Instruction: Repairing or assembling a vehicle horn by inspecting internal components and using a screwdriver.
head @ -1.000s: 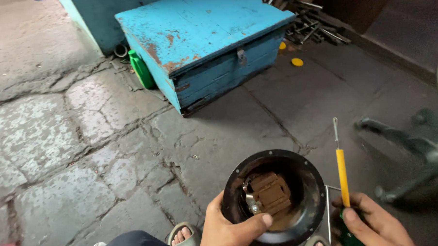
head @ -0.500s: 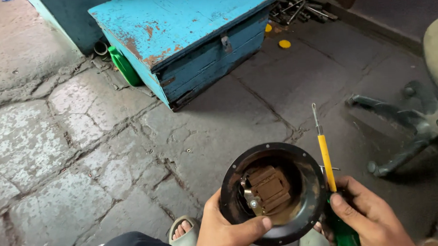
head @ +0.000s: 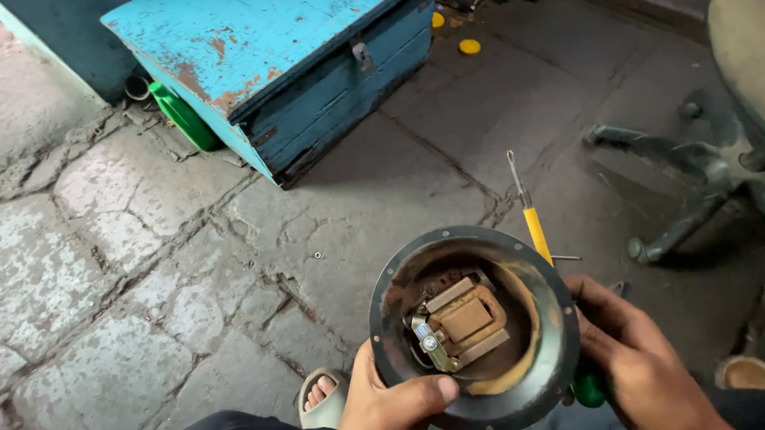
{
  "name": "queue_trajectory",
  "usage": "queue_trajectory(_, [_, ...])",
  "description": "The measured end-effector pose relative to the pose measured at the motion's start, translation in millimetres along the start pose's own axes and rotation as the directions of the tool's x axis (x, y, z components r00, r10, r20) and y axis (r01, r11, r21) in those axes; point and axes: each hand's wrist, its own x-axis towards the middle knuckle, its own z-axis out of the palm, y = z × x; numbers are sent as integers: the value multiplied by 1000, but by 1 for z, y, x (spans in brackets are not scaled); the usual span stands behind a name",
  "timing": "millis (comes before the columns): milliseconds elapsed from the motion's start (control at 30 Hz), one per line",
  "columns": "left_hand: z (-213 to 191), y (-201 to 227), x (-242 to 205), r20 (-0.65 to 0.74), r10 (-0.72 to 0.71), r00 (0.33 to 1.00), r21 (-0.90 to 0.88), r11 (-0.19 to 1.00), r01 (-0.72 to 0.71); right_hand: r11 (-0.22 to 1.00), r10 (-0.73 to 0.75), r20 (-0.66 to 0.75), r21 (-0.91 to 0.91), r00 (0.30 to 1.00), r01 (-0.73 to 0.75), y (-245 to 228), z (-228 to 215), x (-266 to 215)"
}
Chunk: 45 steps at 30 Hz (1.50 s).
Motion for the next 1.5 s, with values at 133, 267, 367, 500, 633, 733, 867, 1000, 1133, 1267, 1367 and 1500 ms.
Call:
queue_trajectory(133, [1, 0, 0, 63, 32, 997, 12, 999, -33, 976, -192, 98, 121, 977, 180, 18, -15, 8])
queue_trajectory(267, [-3, -6, 1, 51, -1, 999, 126, 992, -5, 945, -266, 307, 271, 914, 184, 21, -18, -3])
queue_trajectory(367, [0, -4, 2, 114, -23, 993, 159, 987, 5, 924, -381, 263, 82, 886, 373, 10, -3, -8])
queue_trajectory(500, [-1, -5, 3, 144, -20, 989, 183, 983, -6, 933, -358, 248, 140, 900, 332, 10, -1, -11])
queue_trajectory(633, [4, -4, 1, 148, -25, 989, 149, 989, 3, 956, -295, 181, 72, 938, 286, 8, -2, -16])
queue_trajectory(733, [4, -4, 1, 146, -49, 988, 108, 994, 34, 937, -347, 181, 36, 920, 346, 10, -4, -16])
queue_trajectory(867, [4, -6, 2, 137, -35, 990, 117, 993, 19, 897, -442, 217, 86, 871, 434, 5, 1, -21])
queue_trajectory(1000, [6, -7, 2, 107, -36, 994, 85, 996, 27, 874, -486, 237, 131, 841, 468, 15, -7, -16])
queue_trajectory(1133, [10, -3, 0, 129, -18, 991, 116, 993, 3, 901, -432, 203, 132, 879, 413, 14, -7, -17])
queue_trajectory(1267, [-2, -9, 0, 164, -29, 986, 151, 988, 4, 865, -501, 204, 100, 841, 491, 1, 5, -26])
queue_trajectory(1367, [-32, -41, 8, -15, 26, 1000, 163, 986, -23, 869, -493, 121, 117, 862, 481, 11, 0, -22])
queue_trajectory(1500, [-45, -56, 19, -312, -87, 946, -22, 996, 84, 868, -495, 142, 125, 857, 480, 17, -8, -18])
